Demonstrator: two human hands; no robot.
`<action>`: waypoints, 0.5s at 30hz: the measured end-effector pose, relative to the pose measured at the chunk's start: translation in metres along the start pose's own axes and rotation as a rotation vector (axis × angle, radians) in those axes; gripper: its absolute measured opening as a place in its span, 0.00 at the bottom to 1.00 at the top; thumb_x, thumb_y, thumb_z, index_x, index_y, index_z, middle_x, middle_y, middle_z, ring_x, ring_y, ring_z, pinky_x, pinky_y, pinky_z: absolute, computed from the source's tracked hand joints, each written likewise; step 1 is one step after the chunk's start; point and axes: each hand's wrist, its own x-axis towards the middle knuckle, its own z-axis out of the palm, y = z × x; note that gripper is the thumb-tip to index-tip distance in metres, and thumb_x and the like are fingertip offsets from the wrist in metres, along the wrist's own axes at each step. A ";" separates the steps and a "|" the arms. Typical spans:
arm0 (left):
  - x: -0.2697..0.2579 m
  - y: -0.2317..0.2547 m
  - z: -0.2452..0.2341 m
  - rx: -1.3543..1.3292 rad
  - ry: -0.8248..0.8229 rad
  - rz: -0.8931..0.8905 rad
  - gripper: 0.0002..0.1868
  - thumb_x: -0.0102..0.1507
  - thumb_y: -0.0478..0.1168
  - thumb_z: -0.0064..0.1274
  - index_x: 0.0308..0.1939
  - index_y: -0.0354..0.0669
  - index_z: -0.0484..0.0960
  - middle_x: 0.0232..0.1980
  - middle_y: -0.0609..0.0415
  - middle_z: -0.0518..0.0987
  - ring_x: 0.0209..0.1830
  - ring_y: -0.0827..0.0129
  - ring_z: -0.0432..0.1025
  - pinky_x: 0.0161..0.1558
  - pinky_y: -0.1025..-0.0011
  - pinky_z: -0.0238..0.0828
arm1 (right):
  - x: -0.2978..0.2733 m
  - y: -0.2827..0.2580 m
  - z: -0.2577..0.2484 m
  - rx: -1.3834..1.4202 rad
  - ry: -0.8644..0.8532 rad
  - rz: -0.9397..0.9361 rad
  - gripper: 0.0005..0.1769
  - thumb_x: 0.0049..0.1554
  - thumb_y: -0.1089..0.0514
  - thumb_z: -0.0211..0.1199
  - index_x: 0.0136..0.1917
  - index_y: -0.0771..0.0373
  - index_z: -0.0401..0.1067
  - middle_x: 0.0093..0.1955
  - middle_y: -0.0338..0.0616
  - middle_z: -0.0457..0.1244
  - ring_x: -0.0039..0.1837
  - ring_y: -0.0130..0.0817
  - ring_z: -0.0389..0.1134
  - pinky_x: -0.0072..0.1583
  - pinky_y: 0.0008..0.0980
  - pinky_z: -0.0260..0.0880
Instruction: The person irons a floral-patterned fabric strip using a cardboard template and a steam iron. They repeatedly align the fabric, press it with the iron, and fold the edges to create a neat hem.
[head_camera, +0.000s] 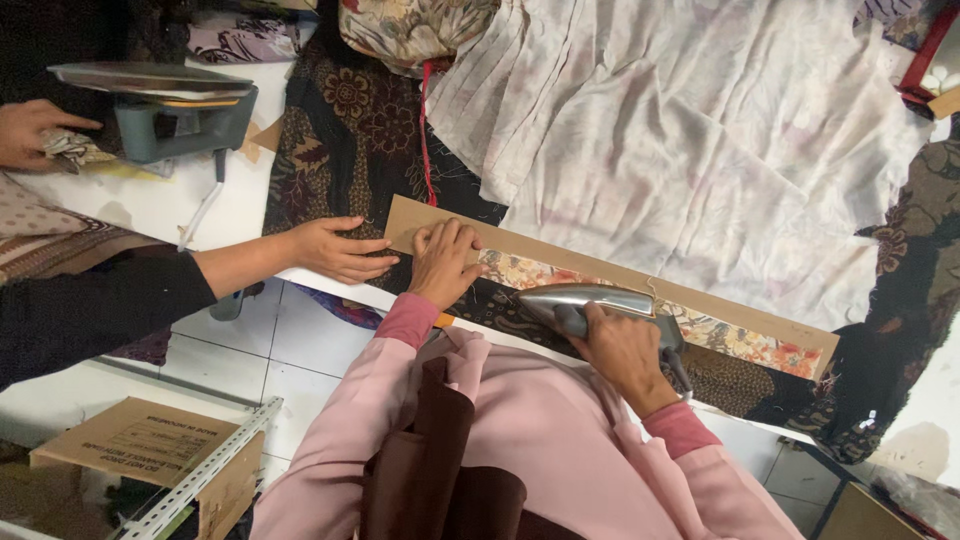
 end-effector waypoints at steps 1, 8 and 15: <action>0.000 -0.001 0.001 -0.005 -0.003 -0.005 0.22 0.53 0.47 0.68 0.46 0.51 0.75 0.47 0.59 0.70 0.57 0.63 0.65 0.61 0.53 0.49 | 0.001 -0.007 0.003 0.004 0.010 0.007 0.24 0.53 0.36 0.67 0.50 0.56 0.74 0.29 0.48 0.68 0.31 0.48 0.71 0.34 0.49 0.68; -0.001 -0.005 0.001 -0.003 0.049 0.034 0.14 0.57 0.34 0.56 0.45 0.52 0.75 0.46 0.58 0.72 0.57 0.64 0.68 0.61 0.53 0.49 | 0.029 -0.047 0.010 0.099 0.081 -0.012 0.23 0.51 0.38 0.70 0.45 0.59 0.72 0.33 0.50 0.69 0.32 0.50 0.72 0.34 0.49 0.69; 0.000 -0.004 0.006 -0.095 0.087 -0.028 0.14 0.60 0.31 0.49 0.48 0.48 0.73 0.43 0.61 0.76 0.52 0.65 0.71 0.62 0.52 0.48 | 0.044 -0.062 0.010 0.152 0.115 0.016 0.21 0.52 0.42 0.71 0.44 0.61 0.71 0.34 0.51 0.70 0.34 0.51 0.72 0.35 0.49 0.70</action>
